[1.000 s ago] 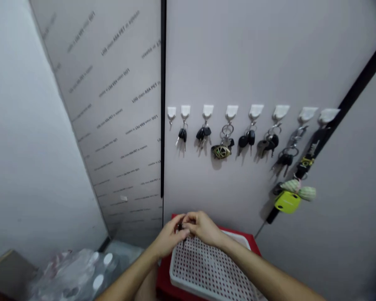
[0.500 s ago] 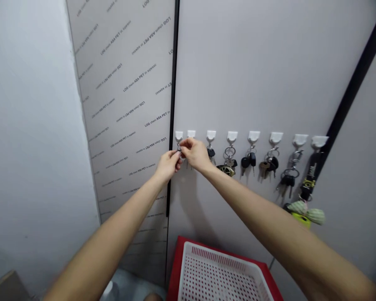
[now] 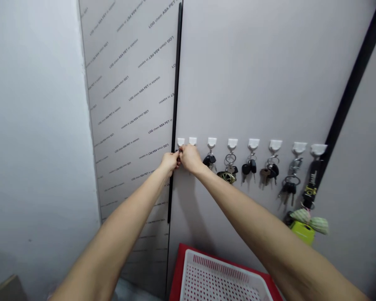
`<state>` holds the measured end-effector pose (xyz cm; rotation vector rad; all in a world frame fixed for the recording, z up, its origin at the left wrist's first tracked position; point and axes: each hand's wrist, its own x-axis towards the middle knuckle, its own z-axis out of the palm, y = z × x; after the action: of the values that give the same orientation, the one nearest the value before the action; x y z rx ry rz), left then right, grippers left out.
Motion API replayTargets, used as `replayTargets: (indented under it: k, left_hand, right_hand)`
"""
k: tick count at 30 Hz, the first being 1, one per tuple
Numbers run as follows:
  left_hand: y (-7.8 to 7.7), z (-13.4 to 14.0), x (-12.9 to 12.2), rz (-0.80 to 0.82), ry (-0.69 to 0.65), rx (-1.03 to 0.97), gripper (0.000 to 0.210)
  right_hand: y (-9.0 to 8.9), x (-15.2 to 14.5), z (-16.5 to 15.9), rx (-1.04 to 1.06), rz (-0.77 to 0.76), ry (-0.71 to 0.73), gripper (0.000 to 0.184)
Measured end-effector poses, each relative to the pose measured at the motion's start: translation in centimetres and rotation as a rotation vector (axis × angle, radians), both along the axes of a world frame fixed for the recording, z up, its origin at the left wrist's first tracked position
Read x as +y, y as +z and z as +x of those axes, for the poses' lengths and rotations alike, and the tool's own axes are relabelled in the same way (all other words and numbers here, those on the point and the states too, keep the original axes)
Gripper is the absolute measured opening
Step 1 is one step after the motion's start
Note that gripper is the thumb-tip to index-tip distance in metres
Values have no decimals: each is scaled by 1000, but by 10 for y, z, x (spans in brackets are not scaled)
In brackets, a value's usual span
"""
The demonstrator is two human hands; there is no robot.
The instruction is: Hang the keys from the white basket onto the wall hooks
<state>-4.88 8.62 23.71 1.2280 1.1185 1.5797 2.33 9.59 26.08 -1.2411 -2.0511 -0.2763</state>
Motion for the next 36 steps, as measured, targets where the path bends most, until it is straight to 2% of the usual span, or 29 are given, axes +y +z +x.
replayTargets:
  k: [4, 8, 10, 13, 16, 18, 20, 22, 24, 30, 36]
  left_hand:
    - [-12, -3, -3, -53, -2, 48, 20]
    - [-40, -6, -12, -103, 9, 121, 11]
    - [-55, -4, -19, -120, 18, 162, 11]
    - [-70, 7, -33, -10, 44, 235, 36]
    - [-65, 30, -49, 278, -12, 248, 61]
    - [-52, 46, -59, 448, -86, 211, 68]
    - [-39, 60, -67, 546, -142, 167, 71]
    - [-31, 70, -71, 573, -179, 131, 73]
    - [-29, 74, -72, 563, -202, 117, 73]
    - [-38, 70, -67, 507, -184, 157, 72]
    - [-39, 64, -64, 474, -133, 211, 72]
  right_hand:
    - [-6, -8, 7, 14, 100, 61, 28]
    - [-27, -21, 33, 94, 164, 168, 28]
    - [-43, -29, 53, 153, 108, 194, 29]
    - [-64, -40, 82, 242, -75, 245, 45]
    - [-68, -55, 100, 382, -155, 376, 66]
    - [-60, -66, 106, 505, -98, 470, 71]
    - [-51, -75, 109, 597, -39, 542, 73]
    - [-44, -81, 110, 633, -35, 588, 74]
    - [-43, -82, 111, 631, -63, 606, 74]
    - [-50, -77, 107, 591, -103, 556, 74]
    - [-52, -74, 100, 561, -105, 528, 73]
